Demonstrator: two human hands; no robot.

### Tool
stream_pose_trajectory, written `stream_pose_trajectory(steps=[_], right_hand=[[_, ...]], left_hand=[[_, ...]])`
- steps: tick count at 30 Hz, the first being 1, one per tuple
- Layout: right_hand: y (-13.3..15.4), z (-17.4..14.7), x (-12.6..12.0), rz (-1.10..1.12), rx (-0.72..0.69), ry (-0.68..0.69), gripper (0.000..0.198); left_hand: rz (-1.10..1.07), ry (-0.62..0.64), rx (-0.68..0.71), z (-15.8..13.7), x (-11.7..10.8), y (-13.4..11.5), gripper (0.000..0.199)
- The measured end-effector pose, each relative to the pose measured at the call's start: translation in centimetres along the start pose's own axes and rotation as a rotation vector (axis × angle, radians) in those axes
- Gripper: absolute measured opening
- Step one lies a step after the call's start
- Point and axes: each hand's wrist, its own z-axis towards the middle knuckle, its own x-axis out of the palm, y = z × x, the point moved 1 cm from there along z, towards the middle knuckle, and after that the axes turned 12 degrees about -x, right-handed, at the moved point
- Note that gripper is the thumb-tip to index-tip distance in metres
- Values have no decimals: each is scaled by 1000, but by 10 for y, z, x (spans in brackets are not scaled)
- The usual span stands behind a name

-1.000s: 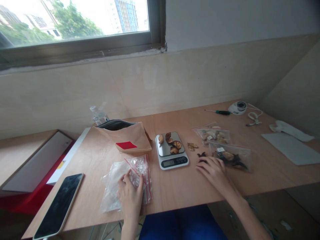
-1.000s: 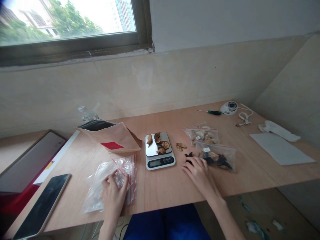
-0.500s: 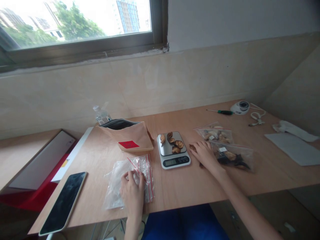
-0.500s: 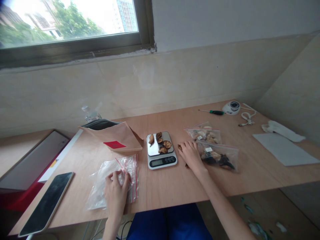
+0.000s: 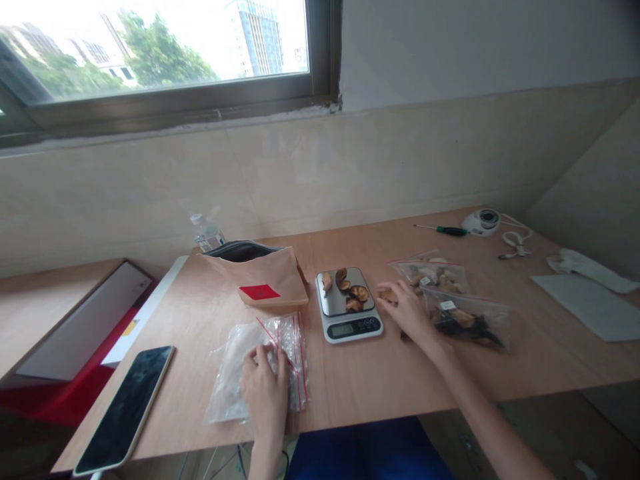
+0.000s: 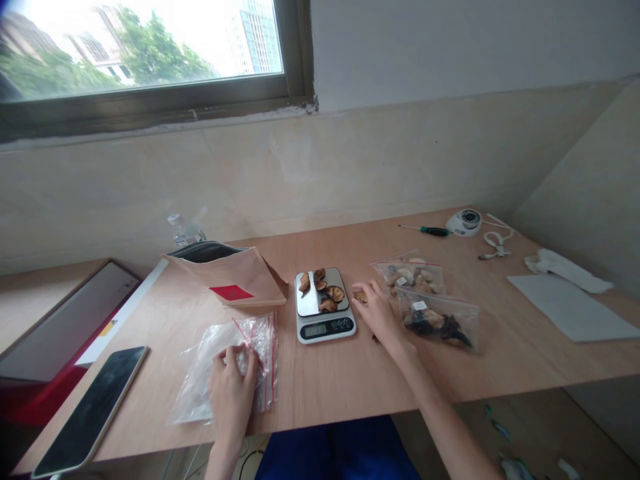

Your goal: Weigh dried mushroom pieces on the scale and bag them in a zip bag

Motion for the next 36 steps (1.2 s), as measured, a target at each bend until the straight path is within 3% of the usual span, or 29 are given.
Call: stream_pose_trajectory(steps=[5,10,14,24,36], right_hand=[[45,32,0,156,-55,-66,17],[69,57,23,206,-89,-32,11],[67,54,34,79,-59,12,12],[42,17,5,55,-77,29,17],[47,9,9,49,-112,17,20]], left_hand=[[7,4,-8,0,1,0,21],[2,5,-6,-1,0,0,21],[-7,-3,2,-1,0,-1,20],[22,-8,4,-1,0,-2,19],[33,12,-11,-1,-1,-4,21]])
